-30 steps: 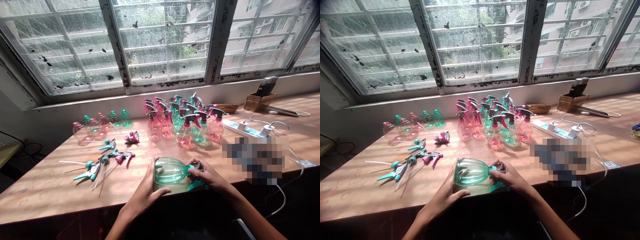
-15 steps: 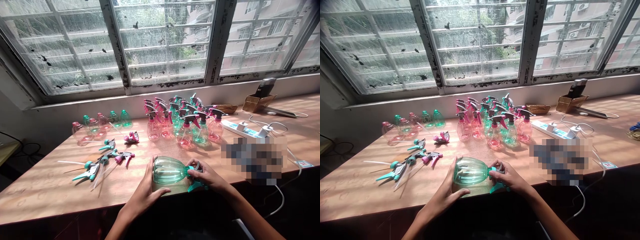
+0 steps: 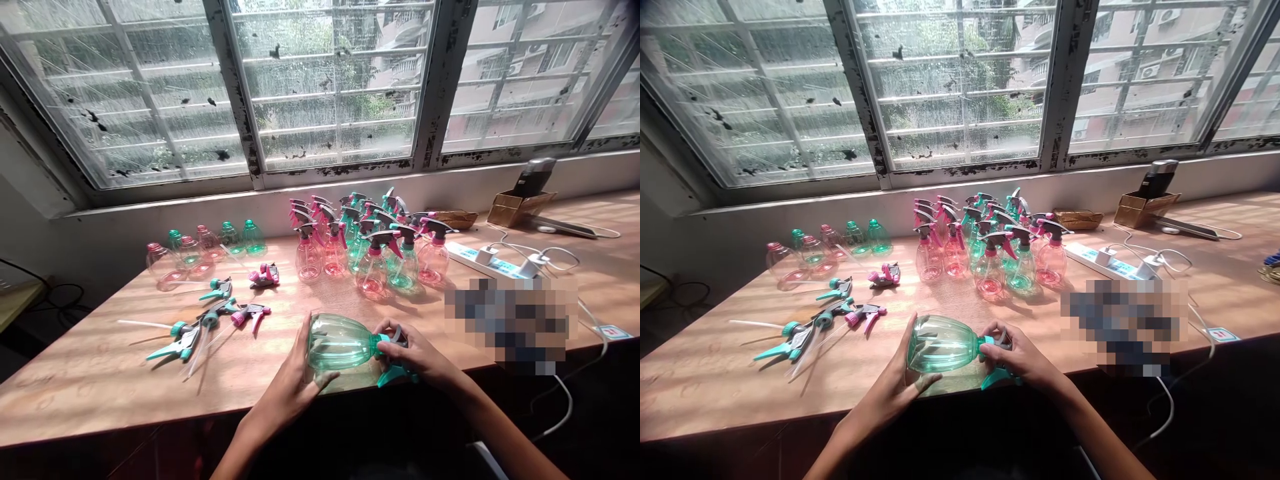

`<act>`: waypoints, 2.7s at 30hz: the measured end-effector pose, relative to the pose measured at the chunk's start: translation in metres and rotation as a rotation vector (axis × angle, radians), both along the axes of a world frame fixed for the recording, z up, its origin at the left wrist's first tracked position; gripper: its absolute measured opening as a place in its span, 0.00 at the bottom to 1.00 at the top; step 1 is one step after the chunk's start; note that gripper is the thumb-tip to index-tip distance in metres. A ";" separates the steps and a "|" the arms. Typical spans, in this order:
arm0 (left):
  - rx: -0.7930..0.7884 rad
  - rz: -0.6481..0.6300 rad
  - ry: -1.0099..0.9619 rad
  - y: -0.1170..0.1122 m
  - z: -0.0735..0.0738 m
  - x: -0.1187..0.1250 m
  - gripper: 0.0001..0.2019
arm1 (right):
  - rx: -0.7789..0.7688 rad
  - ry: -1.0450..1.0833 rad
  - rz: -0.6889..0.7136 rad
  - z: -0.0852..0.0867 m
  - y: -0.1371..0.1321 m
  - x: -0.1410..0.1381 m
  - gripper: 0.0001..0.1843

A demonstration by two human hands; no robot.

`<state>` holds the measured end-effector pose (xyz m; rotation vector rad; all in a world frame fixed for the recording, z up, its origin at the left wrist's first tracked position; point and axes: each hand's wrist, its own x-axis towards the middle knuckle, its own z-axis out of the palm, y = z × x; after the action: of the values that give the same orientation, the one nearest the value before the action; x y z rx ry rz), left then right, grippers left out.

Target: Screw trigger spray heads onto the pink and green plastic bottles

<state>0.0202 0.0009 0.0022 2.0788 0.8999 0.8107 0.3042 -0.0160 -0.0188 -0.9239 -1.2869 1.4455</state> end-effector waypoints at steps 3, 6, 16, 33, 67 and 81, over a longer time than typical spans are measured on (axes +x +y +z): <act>-0.104 0.011 -0.036 -0.004 0.009 0.004 0.52 | -0.005 -0.019 -0.003 0.000 0.000 0.000 0.21; -0.090 0.014 -0.049 -0.005 0.014 0.006 0.51 | 0.000 -0.029 -0.019 -0.001 0.001 0.001 0.21; -0.086 -0.006 -0.064 -0.002 0.003 0.002 0.47 | 0.006 -0.027 -0.039 -0.005 0.003 0.002 0.20; -0.179 -0.044 -0.083 -0.006 0.008 0.001 0.51 | 0.019 -0.032 -0.038 -0.004 0.003 0.001 0.21; -0.241 -0.022 -0.270 0.002 -0.005 -0.002 0.49 | 0.030 0.010 -0.060 -0.007 0.004 0.002 0.20; -0.222 -0.090 -0.262 0.002 -0.001 -0.001 0.48 | 0.018 0.020 -0.036 0.003 0.000 0.000 0.19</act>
<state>0.0192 0.0032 0.0015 1.7597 0.7134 0.8689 0.3042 -0.0162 -0.0157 -0.9141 -1.2599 1.4102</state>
